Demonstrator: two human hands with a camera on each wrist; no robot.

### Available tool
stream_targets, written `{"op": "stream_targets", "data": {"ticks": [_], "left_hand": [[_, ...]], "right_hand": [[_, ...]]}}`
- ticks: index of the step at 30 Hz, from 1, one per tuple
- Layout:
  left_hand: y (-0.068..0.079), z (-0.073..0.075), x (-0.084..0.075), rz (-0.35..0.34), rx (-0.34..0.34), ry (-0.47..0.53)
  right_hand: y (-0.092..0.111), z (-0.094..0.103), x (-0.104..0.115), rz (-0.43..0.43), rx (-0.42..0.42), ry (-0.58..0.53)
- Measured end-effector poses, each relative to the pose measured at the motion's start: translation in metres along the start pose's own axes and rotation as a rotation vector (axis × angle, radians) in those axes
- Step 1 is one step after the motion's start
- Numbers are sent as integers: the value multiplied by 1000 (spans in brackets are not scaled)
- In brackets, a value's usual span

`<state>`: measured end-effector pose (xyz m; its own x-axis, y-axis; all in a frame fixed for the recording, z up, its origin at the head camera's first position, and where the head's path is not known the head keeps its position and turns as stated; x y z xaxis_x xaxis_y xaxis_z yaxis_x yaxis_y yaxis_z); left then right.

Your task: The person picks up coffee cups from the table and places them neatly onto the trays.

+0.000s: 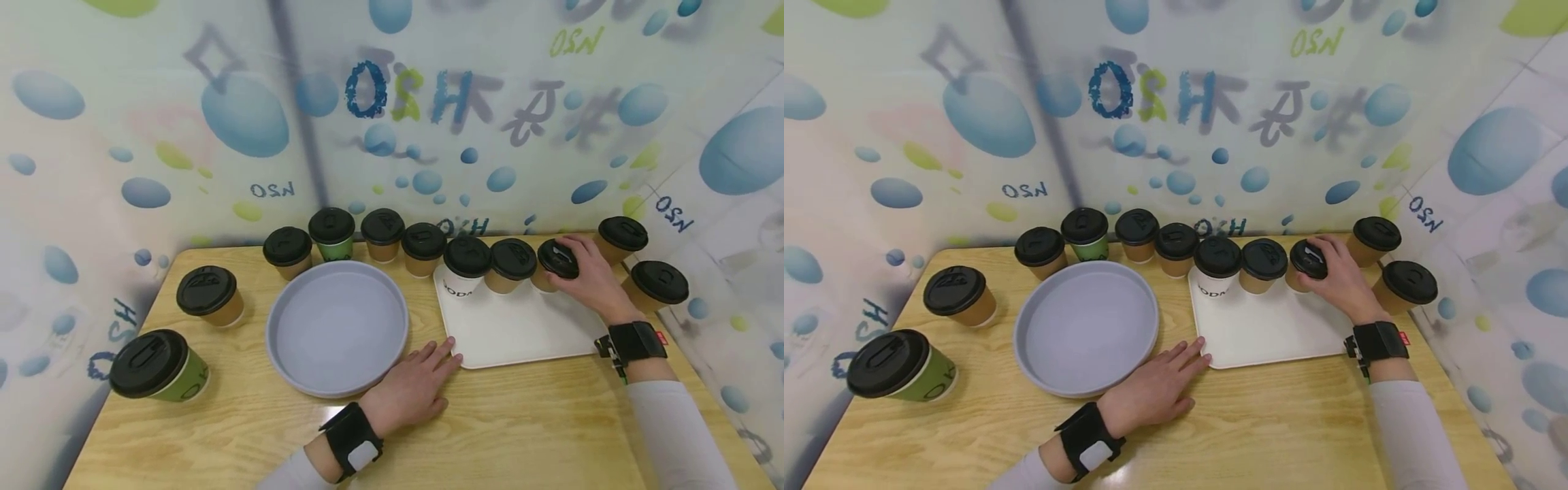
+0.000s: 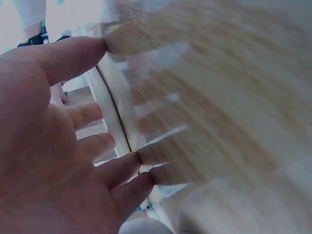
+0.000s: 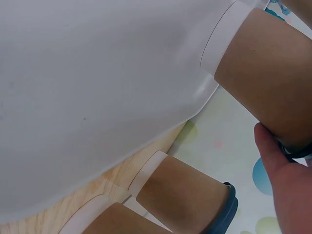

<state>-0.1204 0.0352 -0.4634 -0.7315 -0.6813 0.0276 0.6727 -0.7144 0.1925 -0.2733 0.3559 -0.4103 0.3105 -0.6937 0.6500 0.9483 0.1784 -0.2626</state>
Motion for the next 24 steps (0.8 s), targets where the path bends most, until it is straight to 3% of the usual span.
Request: {"op": "stream_targets", "data": {"ticks": [7, 15, 19, 24], "left_hand": [[-1, 2, -1, -2, 4, -21], [-2, 4, -3, -10, 2, -26], [-2, 3, -2, -6, 4, -26], [0, 2, 0, -2, 0, -36]], "right_hand": [[4, 1, -2, -8, 11, 0], [25, 19, 6, -44, -17, 13], [40, 35, 16, -35, -114, 20], [64, 63, 30, 32, -348, 7]]}}
Point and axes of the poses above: each hand's wrist, its own y-axis away from the middle knuckle, its own z-axis out of the back of the hand, x = y × z, the point moved 7 cm from there along -y, towards the middle knuckle, and after that the axes turned 14 degrees about -y, right-handed, at the moved point
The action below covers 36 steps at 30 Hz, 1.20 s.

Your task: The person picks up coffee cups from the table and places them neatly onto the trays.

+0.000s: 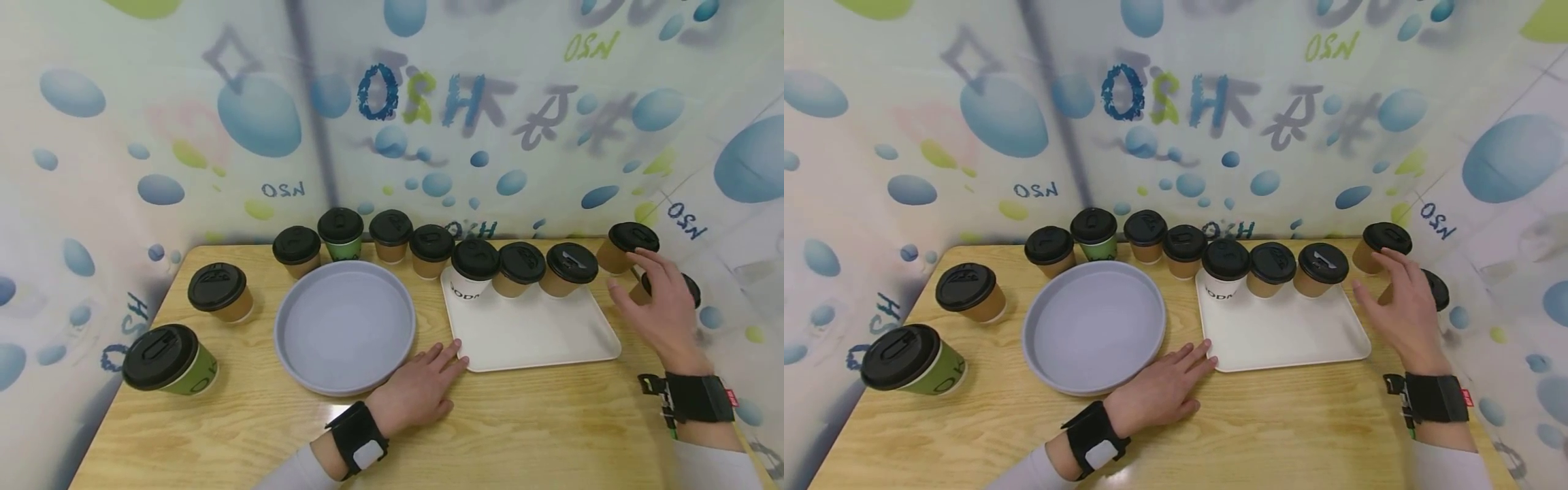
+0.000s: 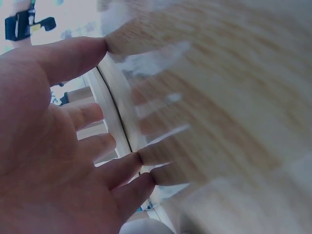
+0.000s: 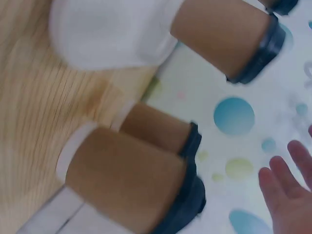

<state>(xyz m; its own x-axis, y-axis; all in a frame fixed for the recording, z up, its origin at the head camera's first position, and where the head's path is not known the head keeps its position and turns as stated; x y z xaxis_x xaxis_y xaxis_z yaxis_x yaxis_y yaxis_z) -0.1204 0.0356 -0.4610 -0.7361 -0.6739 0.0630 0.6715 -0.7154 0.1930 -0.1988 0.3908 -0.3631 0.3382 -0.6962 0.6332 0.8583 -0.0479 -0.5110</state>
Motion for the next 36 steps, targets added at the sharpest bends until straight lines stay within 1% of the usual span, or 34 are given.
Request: {"op": "stream_targets", "data": {"ticks": [3, 5, 8, 13, 14, 16, 21, 22, 29, 36], "left_hand": [[0, -1, 0, 3, 5, 0], [0, -1, 1, 6, 8, 3], [1, -2, 1, 10, 10, 4], [1, -3, 0, 13, 1, -4], [1, -3, 0, 13, 0, -5], [0, -3, 0, 12, 2, 1], [0, -3, 0, 9, 5, 3], [0, -2, 0, 10, 3, 1], [0, -1, 0, 5, -10, 0], [0, -1, -1, 3, -1, -3]], "right_hand": [[10, 22, 1, 29, -150, 8], [16, 34, -2, 28, -218, 23], [24, 47, -10, -26, -296, 61], [32, 57, -26, -104, -357, 71], [33, 58, -29, -113, -360, 68], [35, 58, -36, -158, -357, 66], [36, 53, -56, -311, -313, 39], [35, 52, -59, -330, -303, 34], [27, 45, -78, -391, -256, -24], [24, 34, -97, -525, -175, 15]]}}
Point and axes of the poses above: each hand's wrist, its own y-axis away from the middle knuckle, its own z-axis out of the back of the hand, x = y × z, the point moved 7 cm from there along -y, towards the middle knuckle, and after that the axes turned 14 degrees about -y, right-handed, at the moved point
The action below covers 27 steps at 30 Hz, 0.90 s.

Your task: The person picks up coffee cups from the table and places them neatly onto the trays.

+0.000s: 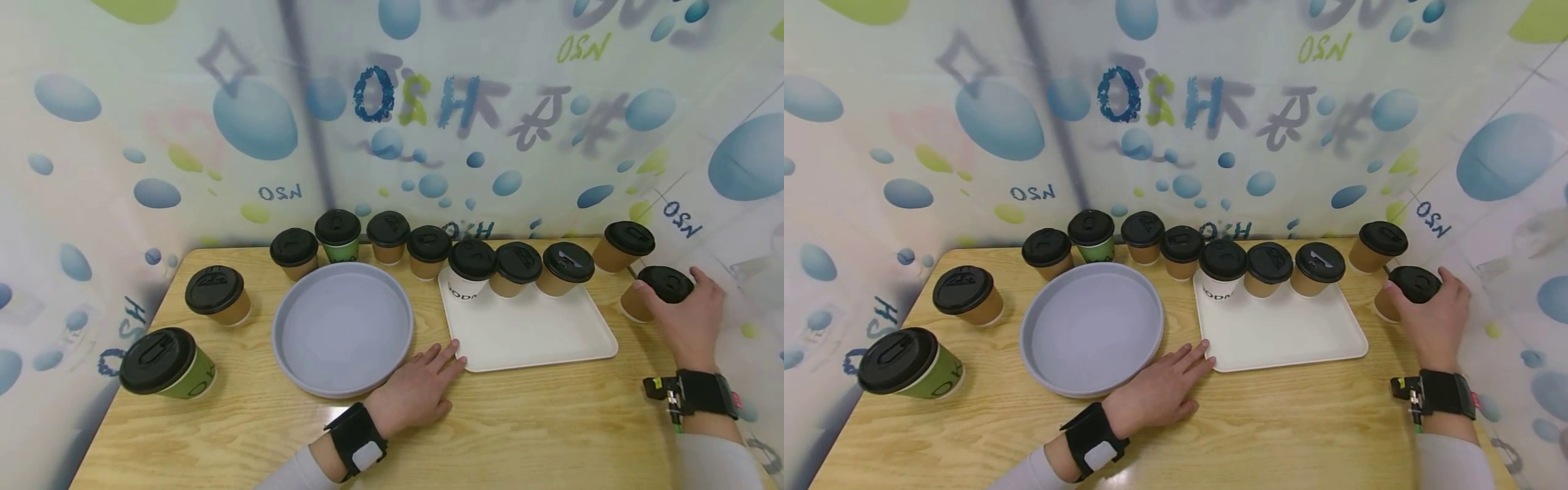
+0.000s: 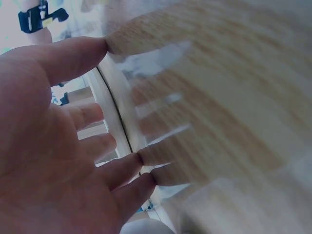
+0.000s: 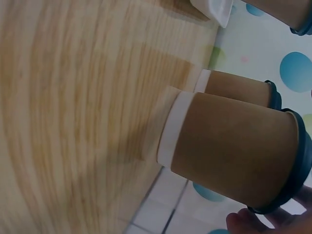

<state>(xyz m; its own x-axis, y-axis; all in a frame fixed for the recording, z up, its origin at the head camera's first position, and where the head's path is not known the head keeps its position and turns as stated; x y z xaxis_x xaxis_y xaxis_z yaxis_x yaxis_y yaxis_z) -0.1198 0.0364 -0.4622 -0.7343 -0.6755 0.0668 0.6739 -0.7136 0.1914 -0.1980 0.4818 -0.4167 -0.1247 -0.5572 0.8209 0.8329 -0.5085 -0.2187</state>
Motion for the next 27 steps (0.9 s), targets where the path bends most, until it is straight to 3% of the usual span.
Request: {"op": "stream_targets", "data": {"ticks": [15, 27], "left_hand": [[0, 2, 0, 4, 8, 7], [0, 2, 0, 9, 10, 1]], "right_hand": [[-8, -12, -14, -107, 62, 58], [-1, -5, -2, -30, 14, 10]]}}
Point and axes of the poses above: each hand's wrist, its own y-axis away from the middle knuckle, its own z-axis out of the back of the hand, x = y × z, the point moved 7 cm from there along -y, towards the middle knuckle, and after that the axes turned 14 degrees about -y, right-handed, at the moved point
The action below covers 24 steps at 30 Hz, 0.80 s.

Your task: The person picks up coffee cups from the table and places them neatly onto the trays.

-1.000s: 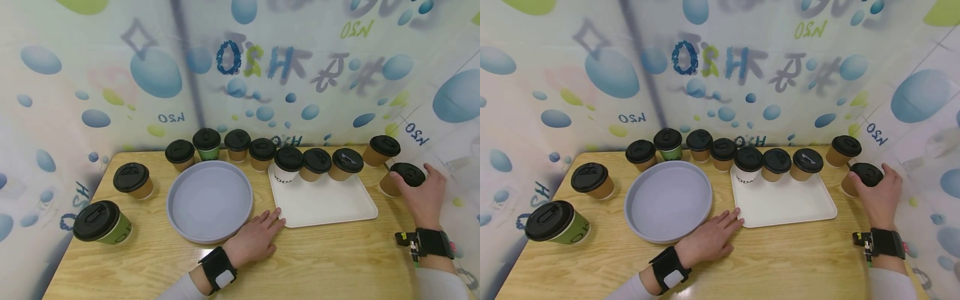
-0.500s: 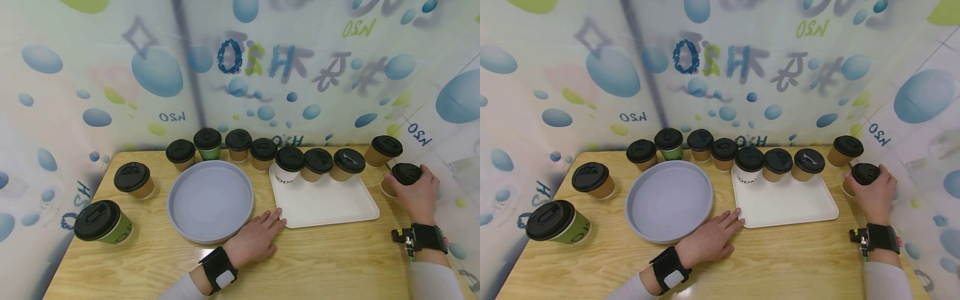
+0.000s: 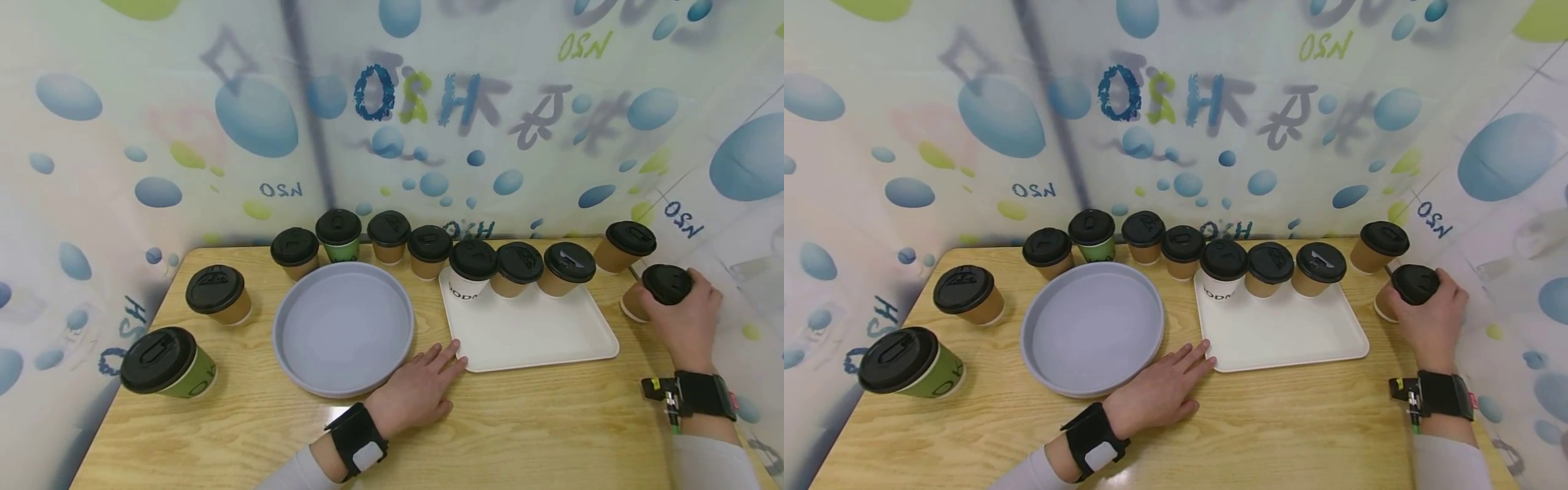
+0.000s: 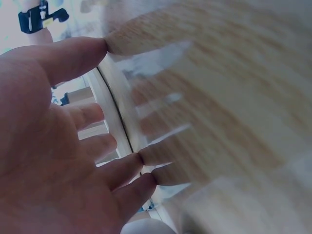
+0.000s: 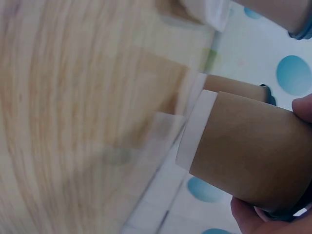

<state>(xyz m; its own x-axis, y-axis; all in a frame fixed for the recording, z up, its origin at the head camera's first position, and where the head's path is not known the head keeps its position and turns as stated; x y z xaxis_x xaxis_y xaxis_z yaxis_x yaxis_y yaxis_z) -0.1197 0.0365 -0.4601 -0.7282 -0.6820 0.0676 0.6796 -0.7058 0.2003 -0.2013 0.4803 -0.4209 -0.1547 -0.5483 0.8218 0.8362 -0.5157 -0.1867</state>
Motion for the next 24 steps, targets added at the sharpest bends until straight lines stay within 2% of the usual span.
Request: {"op": "stream_targets", "data": {"ticks": [10, 15, 24], "left_hand": [[0, 1, -1, 0, -3, -8], [-1, 0, -1, -4, 1, -3], [0, -1, -1, -10, -17, 1]], "right_hand": [[18, 9, 24, 64, -29, -6], [27, 8, 39, 107, -42, -49], [44, -2, 66, 197, 8, -123]]}}
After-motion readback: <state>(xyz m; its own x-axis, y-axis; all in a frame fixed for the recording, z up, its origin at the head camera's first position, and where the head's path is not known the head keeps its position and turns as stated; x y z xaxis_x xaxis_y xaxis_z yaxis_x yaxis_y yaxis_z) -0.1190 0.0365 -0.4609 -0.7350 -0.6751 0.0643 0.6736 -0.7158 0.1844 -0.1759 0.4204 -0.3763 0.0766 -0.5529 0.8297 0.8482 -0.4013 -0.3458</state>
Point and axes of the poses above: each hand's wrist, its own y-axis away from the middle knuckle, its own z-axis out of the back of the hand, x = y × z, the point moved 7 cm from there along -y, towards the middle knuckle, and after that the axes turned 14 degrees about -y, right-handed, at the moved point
